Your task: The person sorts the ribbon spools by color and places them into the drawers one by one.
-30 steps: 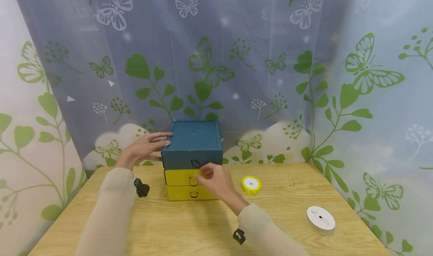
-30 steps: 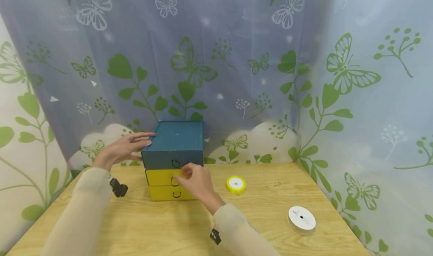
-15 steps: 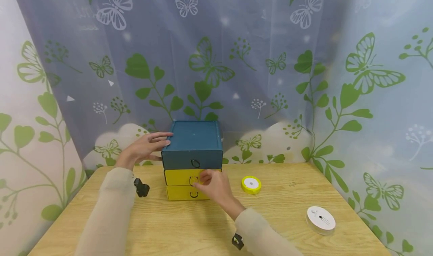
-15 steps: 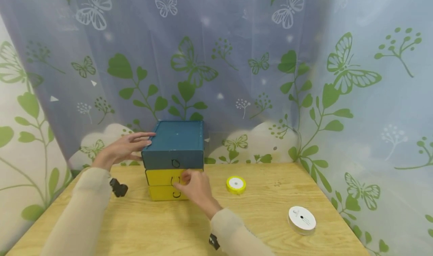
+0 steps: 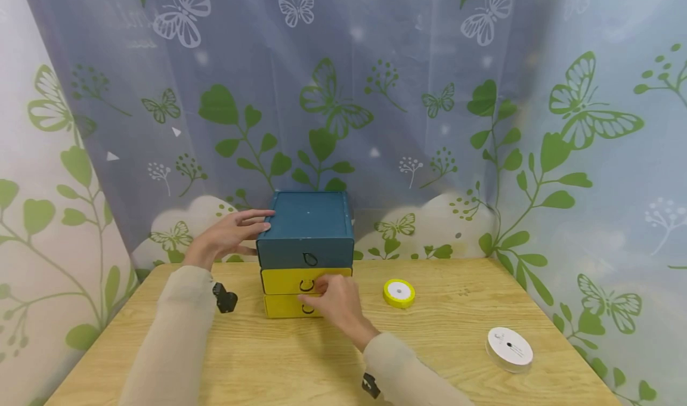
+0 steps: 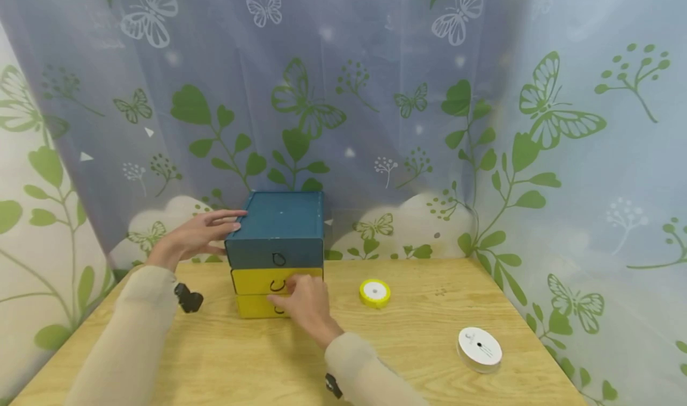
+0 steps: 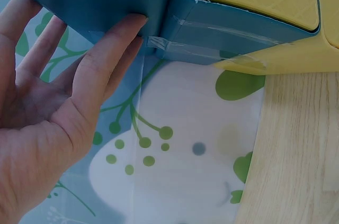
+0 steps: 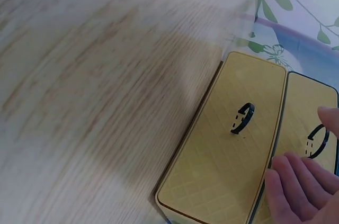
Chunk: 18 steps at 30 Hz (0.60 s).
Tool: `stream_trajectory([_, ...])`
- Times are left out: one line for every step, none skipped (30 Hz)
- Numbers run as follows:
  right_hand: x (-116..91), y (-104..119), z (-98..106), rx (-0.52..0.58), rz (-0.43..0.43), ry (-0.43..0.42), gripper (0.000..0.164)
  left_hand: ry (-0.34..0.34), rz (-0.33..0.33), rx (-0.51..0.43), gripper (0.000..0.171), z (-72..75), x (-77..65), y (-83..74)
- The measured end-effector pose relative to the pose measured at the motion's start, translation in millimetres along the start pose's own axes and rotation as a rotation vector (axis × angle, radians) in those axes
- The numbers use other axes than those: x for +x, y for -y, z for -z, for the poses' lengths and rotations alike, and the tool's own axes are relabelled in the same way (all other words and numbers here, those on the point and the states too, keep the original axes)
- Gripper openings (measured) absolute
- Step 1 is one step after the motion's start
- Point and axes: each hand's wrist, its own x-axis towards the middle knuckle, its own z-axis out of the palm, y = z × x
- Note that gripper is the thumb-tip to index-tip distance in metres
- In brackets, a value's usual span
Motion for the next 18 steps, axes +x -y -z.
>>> stream_trajectory([0.0,0.8,-0.1,-0.011,-0.003,-0.005,0.039,0.0,0.0,-0.001,0.065,-0.1,0.0,0.1])
stream_trajectory([0.0,1.7,-0.2,-0.021,-0.005,-0.01,0.039,-0.001,0.001,0.0,0.065,-0.3,0.0,0.1])
stream_trajectory([0.1,2.7,-0.1,-0.023,-0.006,-0.015,0.039,-0.001,0.002,0.001,0.065,-0.3,-0.1,0.1])
stream_trajectory([0.5,3.6,0.1,-0.026,-0.01,-0.018,0.039,-0.001,0.002,0.002,0.065,-0.4,-0.3,0.0])
stream_trajectory([0.9,4.5,0.1,-0.028,-0.015,-0.021,0.039,-0.002,0.002,0.003,0.065,-0.5,-0.4,-0.2])
stream_trajectory([1.4,5.1,-0.1,-0.031,-0.02,-0.024,0.039,-0.003,0.002,0.004,0.064,-0.6,-0.6,-0.4])
stream_trajectory([1.9,5.9,-0.2,-0.035,-0.02,-0.026,0.039,-0.004,0.002,0.006,0.064,-0.7,-0.7,-0.6])
stream_trajectory([2.3,6.5,-0.5,-0.036,-0.02,-0.027,0.04,-0.004,0.002,0.008,0.064,-0.8,-0.8,-0.9])
stream_trajectory([2.7,7.0,-0.6,-0.037,-0.021,-0.028,0.04,-0.005,0.002,0.009,0.064,-0.9,-0.9,-1.0])
stream_trajectory([2.9,7.7,-0.5,-0.037,-0.023,-0.029,0.039,-0.005,0.002,0.011,0.064,-1.0,-1.0,-1.2])
stream_trajectory([3.1,7.9,-0.8,-0.039,-0.022,-0.031,0.038,-0.005,0.003,0.011,0.064,-1.2,-1.1,-1.4])
stream_trajectory([3.1,8.1,-0.8,-0.041,-0.02,-0.034,0.037,-0.005,0.003,0.011,0.064,-1.3,-1.2,-1.4])
stream_trajectory([2.9,8.1,-0.9,-0.038,-0.016,-0.037,0.035,-0.004,0.003,0.01,0.064,-1.4,-1.3,-1.5])
stream_trajectory([2.7,7.8,-1.1,-0.036,-0.011,-0.041,0.033,-0.004,0.004,0.01,0.064,-1.5,-1.5,-1.5])
stream_trajectory([2.5,7.2,-1.1,-0.036,-0.003,-0.047,0.031,-0.005,0.003,0.012,0.064,-1.5,-1.6,-1.5])
stream_trajectory([2.2,6.8,-1.1,-0.031,0.002,-0.05,0.029,-0.006,0.002,0.012,0.064,-1.4,-1.8,-1.6])
stream_trajectory([2.0,6.3,-1.0,-0.026,0.007,-0.052,0.027,-0.008,0.002,0.01,0.064,-1.3,-2.0,-1.8])
stream_trajectory([1.6,5.9,-0.7,-0.018,0.01,-0.052,0.025,-0.008,0.001,0.009,0.064,-1.1,-1.9,-1.8])
